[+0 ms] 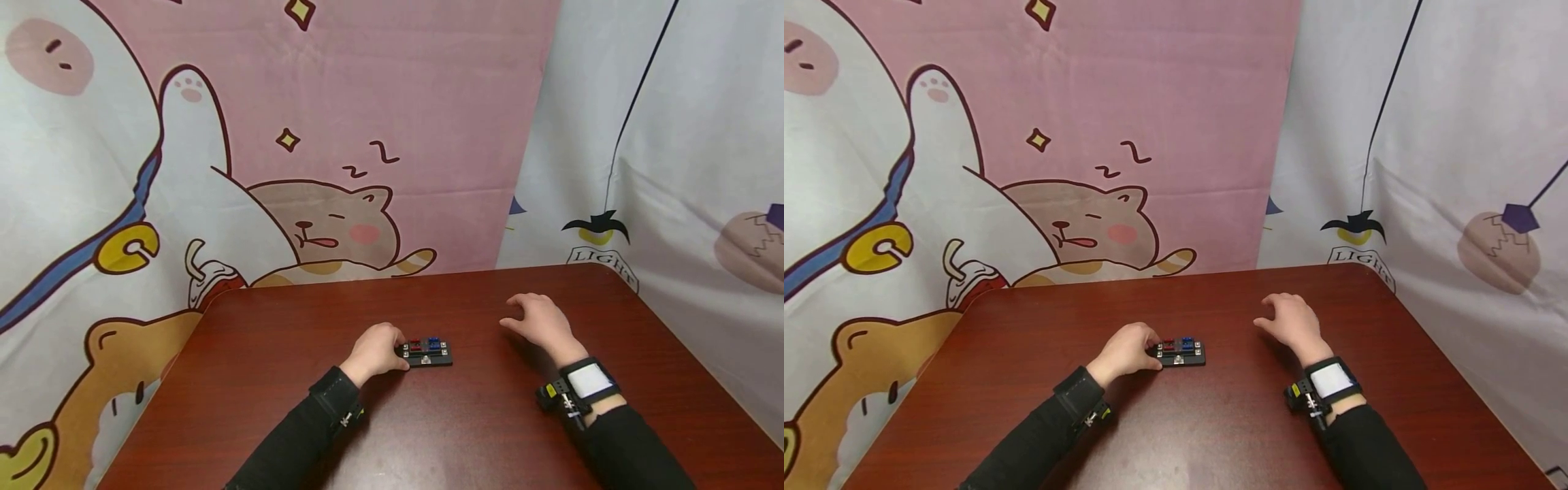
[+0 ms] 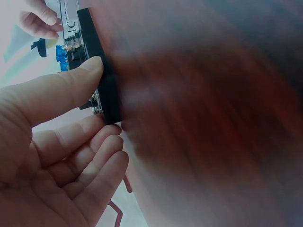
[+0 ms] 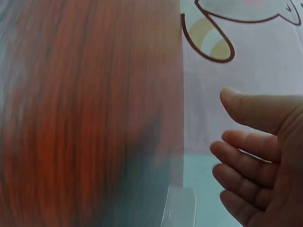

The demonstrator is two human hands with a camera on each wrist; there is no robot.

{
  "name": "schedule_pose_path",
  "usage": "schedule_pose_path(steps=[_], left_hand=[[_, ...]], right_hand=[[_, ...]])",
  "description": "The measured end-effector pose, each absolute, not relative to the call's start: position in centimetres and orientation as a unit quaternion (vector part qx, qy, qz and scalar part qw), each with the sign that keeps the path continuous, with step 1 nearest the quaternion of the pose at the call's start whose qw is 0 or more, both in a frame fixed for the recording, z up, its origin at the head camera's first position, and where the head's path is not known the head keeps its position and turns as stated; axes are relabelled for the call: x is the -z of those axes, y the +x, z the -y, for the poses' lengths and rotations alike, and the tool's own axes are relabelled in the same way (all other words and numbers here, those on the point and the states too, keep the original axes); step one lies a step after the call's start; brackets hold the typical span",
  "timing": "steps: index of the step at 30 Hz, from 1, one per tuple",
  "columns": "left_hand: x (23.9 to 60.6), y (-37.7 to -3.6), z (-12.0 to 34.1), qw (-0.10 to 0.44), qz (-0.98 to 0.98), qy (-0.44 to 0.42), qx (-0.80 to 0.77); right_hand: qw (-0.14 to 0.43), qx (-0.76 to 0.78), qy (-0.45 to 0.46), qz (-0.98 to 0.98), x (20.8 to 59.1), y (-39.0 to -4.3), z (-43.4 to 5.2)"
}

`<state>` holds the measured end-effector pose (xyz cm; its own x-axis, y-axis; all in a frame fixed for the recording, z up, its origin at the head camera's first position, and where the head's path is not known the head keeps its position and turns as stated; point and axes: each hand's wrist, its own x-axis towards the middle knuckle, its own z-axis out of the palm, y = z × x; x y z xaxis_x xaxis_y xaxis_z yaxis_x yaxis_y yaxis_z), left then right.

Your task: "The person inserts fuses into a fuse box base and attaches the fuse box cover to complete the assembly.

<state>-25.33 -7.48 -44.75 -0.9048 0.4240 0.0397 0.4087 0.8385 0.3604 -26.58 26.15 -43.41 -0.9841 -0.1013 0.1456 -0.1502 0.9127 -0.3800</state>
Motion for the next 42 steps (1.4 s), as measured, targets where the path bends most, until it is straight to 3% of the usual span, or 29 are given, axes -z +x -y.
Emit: schedule_pose_path(steps=[7,21,32,42], left_hand=[[44.6,-25.2,7.5,0.025,-0.958,0.218,-0.183],[44.6,-25.4,7.5,0.03,-0.958,0.222,-0.178],[44.6,-25.4,7.5,0.034,-0.959,0.217,-0.179],[44.6,-25.3,7.5,0.03,-0.959,0.216,-0.183]], right_hand=[[0.071,-0.203,0.004,0.977,43.4,-26.3,-28.3],[0.016,-0.19,-0.045,0.981,43.9,-26.2,-31.1],[0.001,-0.179,-0.052,0.983,44.4,-26.2,-31.6],[0.031,-0.17,-0.014,0.985,44.2,-26.4,-29.8]])
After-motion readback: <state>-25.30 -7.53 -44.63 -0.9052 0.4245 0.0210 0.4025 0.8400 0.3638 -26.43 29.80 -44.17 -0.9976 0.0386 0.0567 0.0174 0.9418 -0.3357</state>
